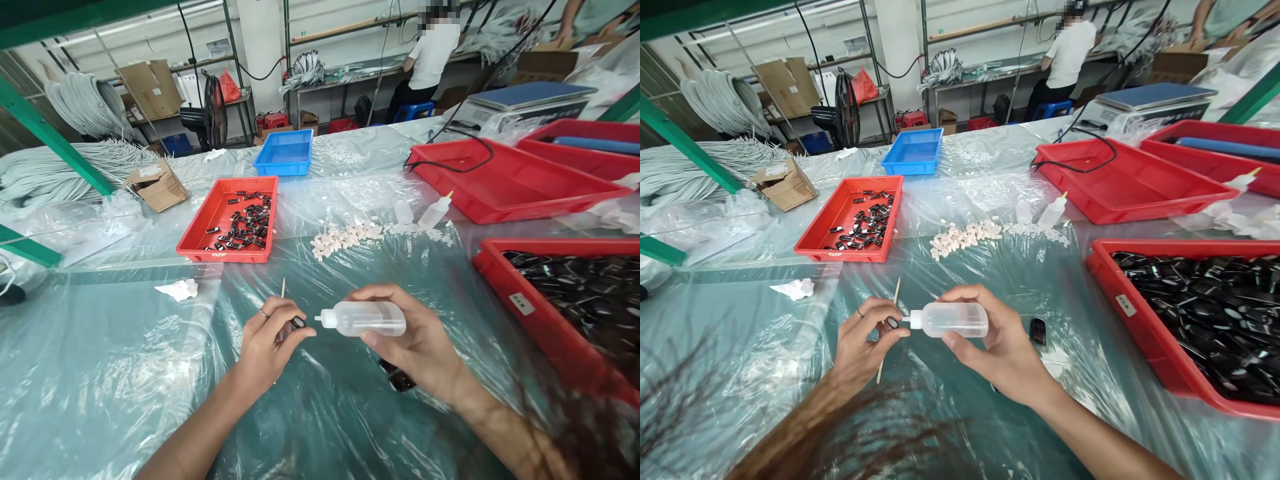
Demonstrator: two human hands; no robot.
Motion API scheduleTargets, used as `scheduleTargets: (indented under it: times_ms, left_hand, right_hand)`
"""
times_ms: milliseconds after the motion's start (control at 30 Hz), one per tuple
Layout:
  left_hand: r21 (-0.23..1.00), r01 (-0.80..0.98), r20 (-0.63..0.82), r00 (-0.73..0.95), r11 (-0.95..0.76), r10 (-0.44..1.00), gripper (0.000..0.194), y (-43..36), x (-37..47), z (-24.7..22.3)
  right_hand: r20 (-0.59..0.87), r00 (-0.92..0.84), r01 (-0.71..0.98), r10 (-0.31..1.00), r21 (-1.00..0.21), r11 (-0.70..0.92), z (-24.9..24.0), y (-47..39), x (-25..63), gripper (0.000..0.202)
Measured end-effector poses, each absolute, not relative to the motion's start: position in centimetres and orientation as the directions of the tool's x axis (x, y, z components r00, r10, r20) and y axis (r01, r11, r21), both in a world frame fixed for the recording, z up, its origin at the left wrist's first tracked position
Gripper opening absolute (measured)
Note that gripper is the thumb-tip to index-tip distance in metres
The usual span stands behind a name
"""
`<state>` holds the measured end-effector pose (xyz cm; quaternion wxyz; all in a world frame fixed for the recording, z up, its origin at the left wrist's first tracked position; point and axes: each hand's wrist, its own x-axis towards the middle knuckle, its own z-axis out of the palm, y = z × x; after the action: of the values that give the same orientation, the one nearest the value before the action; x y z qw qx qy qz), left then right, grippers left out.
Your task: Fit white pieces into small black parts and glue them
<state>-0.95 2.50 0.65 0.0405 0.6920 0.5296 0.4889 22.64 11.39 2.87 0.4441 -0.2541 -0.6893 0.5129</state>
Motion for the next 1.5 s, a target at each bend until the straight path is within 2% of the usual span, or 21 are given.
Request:
scheduleTargets:
  times_ms: [167, 433, 600, 733, 833, 967, 1100, 1200, 1333, 1500]
  left_hand:
    - [0.557, 0.696, 0.609, 0.029, -0.453, 0.793, 0.008, 2.5, -1.0, 0.5]
    - [0.615, 0.713, 0.471, 0.01, -0.337, 0.882, 0.036, 2.0, -1.0, 1.0]
    - [0.535, 0.708, 0.597, 0.07, -0.461, 0.799, 0.047, 2.4, -1.2, 0.5]
    - [0.503, 0.701, 0.671, 0.051, -0.505, 0.739, 0.054, 2.7, -1.2, 0.3]
    - [0.534, 0.688, 0.67, 0.01, -0.492, 0.742, 0.05, 2.6, -1.0, 0.5]
    - [0.599, 0.678, 0.636, -0.077, -0.427, 0.768, 0.036, 2.3, -0.8, 0.5]
    - [0.561, 0.685, 0.668, -0.043, -0.465, 0.743, 0.026, 2.4, -1.0, 0.4]
    - [0.539, 0.696, 0.671, -0.016, -0.474, 0.741, 0.024, 2.5, -1.1, 0.6]
    - [0.525, 0.704, 0.668, 0.008, -0.478, 0.745, 0.024, 2.5, -1.2, 1.0]
    - [0.526, 0.713, 0.651, 0.014, -0.464, 0.759, 0.023, 2.5, -1.1, 1.0]
  right_hand:
    - [0.433, -0.469, -0.027, 0.77, -0.878, 0.478, 2.1, 10.2, 21.9, 0.037]
    - [0.528, -0.468, 0.072, 0.709, -0.777, 0.626, 1.7, 9.7, 21.7, 0.043]
    - [0.571, -0.429, 0.074, 0.7, -0.751, 0.657, 1.8, 9.8, 21.7, 0.039]
    - [0.599, -0.438, 0.06, 0.67, -0.724, 0.687, 2.1, 9.8, 21.7, 0.037]
    - [0.624, -0.453, 0.064, 0.637, -0.69, 0.721, 2.1, 9.8, 21.7, 0.041]
    - [0.675, -0.444, 0.044, 0.59, -0.641, 0.767, 2.0, 9.7, 21.6, 0.045]
    - [0.737, -0.426, 0.059, 0.526, -0.557, 0.828, 2.3, 9.8, 21.6, 0.046]
    - [0.776, -0.432, 0.082, 0.46, -0.475, 0.876, 2.5, 9.9, 21.8, 0.056]
    - [0.759, -0.478, 0.108, 0.442, -0.448, 0.887, 2.5, 10.0, 22.1, 0.072]
    - [0.762, -0.515, 0.159, 0.393, -0.366, 0.917, 2.0, 9.8, 22.4, 0.081]
